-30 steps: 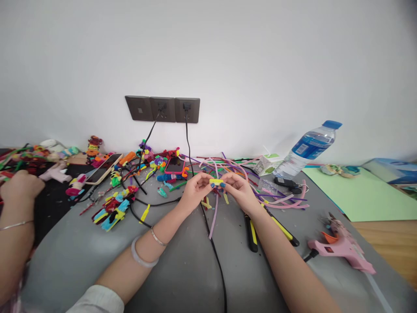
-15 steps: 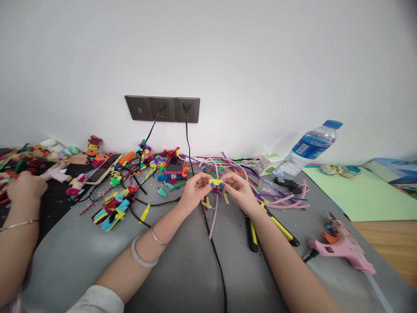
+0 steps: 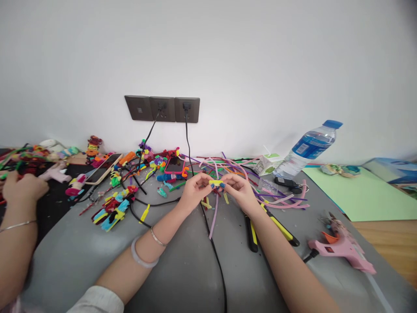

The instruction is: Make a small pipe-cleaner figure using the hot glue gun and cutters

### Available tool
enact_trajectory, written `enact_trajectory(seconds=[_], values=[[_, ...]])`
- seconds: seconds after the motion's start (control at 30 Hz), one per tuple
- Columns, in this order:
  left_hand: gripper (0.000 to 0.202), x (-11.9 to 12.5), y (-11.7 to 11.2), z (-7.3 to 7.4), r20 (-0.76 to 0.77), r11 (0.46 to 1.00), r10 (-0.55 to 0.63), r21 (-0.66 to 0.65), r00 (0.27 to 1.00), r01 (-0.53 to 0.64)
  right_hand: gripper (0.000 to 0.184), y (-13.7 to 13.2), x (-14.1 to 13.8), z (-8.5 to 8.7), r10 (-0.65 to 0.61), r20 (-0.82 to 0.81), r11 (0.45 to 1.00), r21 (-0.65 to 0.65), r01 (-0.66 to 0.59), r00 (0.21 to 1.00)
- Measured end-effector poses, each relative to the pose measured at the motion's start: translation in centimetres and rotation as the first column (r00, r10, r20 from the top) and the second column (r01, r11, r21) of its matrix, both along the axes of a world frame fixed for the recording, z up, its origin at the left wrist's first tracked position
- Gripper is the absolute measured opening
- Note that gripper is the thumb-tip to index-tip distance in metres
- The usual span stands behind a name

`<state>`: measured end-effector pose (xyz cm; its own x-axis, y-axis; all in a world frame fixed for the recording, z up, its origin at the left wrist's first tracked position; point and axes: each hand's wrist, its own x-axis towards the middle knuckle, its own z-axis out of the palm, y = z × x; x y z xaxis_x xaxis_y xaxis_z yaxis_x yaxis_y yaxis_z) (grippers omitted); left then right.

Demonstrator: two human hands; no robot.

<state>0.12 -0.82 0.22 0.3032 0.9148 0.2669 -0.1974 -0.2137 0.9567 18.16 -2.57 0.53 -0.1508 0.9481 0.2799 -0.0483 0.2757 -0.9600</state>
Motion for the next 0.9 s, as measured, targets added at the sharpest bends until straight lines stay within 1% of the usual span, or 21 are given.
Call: enact_trajectory(seconds=[0.13, 0.3, 0.47, 0.57, 0.9], values=[[0.018, -0.02, -0.07, 0.02, 0.000, 1.000, -0.004, -0.008, 1.000, 0.004, 0.022, -0.01, 0.03, -0.05, 0.005, -0.014, 1.000, -0.010, -0.005, 1.000], [0.019, -0.06, -0.08, 0.12, 0.018, 1.000, -0.003, -0.026, 1.000, 0.004, 0.025, -0.06, 0.02, -0.05, 0.001, 0.018, 1.000, -0.008, -0.001, 1.000], [0.019, -0.04, 0.01, 0.01, 0.017, 1.000, 0.015, -0.012, 1.000, -0.015, 0.028, -0.10, -0.14, 0.00, 0.000, 0.020, 1.000, 0.030, -0.001, 1.000], [0.019, -0.03, 0.05, -0.10, 0.018, 1.000, 0.019, -0.002, 1.000, -0.019, 0.026, -0.07, -0.16, -0.01, -0.005, 0.008, 0.999, 0.040, 0.004, 1.000], [0.021, -0.03, -0.06, 0.00, -0.001, 1.000, 0.001, 0.013, 1.000, -0.001, 0.026, 0.00, -0.07, -0.06, -0.016, 0.016, 0.999, 0.036, 0.016, 1.000]])
